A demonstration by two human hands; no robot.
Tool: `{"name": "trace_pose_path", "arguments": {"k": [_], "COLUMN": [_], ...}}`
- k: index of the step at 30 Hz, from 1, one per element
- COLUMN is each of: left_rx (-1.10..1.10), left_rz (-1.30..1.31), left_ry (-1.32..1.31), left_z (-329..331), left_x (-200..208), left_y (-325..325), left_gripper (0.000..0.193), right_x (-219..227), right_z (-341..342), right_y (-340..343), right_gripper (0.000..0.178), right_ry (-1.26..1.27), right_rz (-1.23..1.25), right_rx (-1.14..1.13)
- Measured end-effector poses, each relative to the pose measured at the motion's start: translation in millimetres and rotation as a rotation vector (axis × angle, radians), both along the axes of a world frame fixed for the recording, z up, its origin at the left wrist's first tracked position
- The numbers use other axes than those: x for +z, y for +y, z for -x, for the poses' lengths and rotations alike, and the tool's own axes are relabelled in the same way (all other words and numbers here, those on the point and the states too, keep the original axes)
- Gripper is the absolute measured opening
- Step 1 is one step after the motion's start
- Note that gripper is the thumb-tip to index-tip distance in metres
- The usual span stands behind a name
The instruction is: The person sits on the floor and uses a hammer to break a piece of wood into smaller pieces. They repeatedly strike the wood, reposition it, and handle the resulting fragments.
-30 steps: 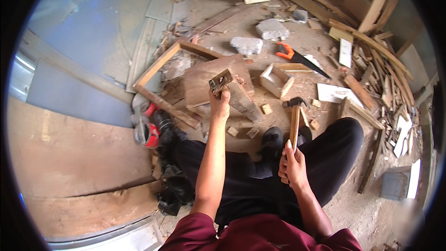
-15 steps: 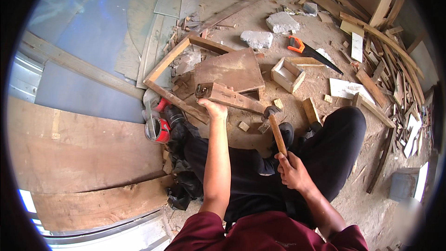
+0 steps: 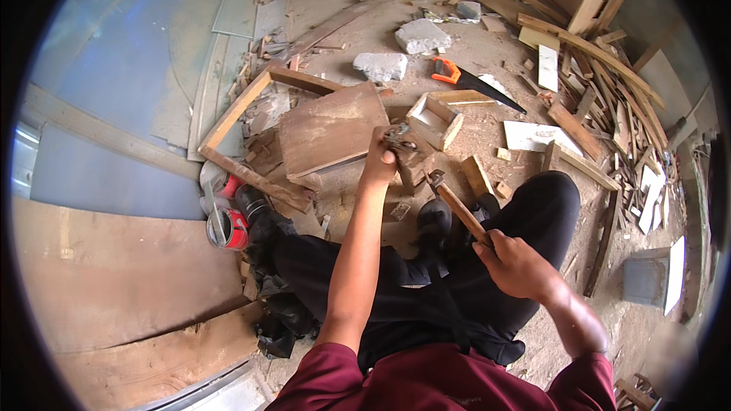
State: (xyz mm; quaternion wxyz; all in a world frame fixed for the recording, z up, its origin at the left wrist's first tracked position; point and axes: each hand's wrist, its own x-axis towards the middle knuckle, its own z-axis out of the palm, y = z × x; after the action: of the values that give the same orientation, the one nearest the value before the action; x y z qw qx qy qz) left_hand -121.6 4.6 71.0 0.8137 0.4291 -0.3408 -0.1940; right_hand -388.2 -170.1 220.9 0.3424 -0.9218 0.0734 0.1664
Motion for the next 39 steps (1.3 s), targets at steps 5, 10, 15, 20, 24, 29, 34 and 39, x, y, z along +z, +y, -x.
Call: {"name": "trace_pose_path", "arguments": {"k": [5, 10, 15, 20, 24, 29, 34, 39], "left_rx": [0.031, 0.084, 0.135, 0.154, 0.189, 0.358, 0.382, 0.522], "left_rz": [-0.100, -0.142, -0.121, -0.139, -0.084, -0.089, -0.064, -0.200], "left_ry": [-0.136, -0.176, -0.195, -0.230, -0.230, -0.235, -0.235, -0.091], "left_z": [32, 37, 26, 15, 12, 6, 1, 0], "left_x": [45, 50, 48, 38, 36, 36, 45, 43], "left_y": [-41, -63, -66, -66, -71, -77, -88, -96], "left_gripper": [0.082, 0.082, 0.081, 0.080, 0.081, 0.080, 0.075, 0.077], "right_x": [27, 68, 84, 81, 82, 77, 68, 54], "right_z": [10, 2, -4, -8, -13, -19, -23, -25], "right_y": [-30, -38, -36, -32, -25, -21, -16, -9], "right_gripper": [0.038, 0.042, 0.036, 0.043, 0.042, 0.043, 0.043, 0.041], "right_ry": [0.114, 0.374, 0.507, 0.555, 0.524, 0.477, 0.331, 0.294], "right_rz": [0.104, 0.013, -0.212, -0.219, -0.184, -0.217, -0.163, -0.228], "right_rx": [0.060, -0.022, -0.212, -0.225, -0.193, -0.230, -0.196, -0.243]}}
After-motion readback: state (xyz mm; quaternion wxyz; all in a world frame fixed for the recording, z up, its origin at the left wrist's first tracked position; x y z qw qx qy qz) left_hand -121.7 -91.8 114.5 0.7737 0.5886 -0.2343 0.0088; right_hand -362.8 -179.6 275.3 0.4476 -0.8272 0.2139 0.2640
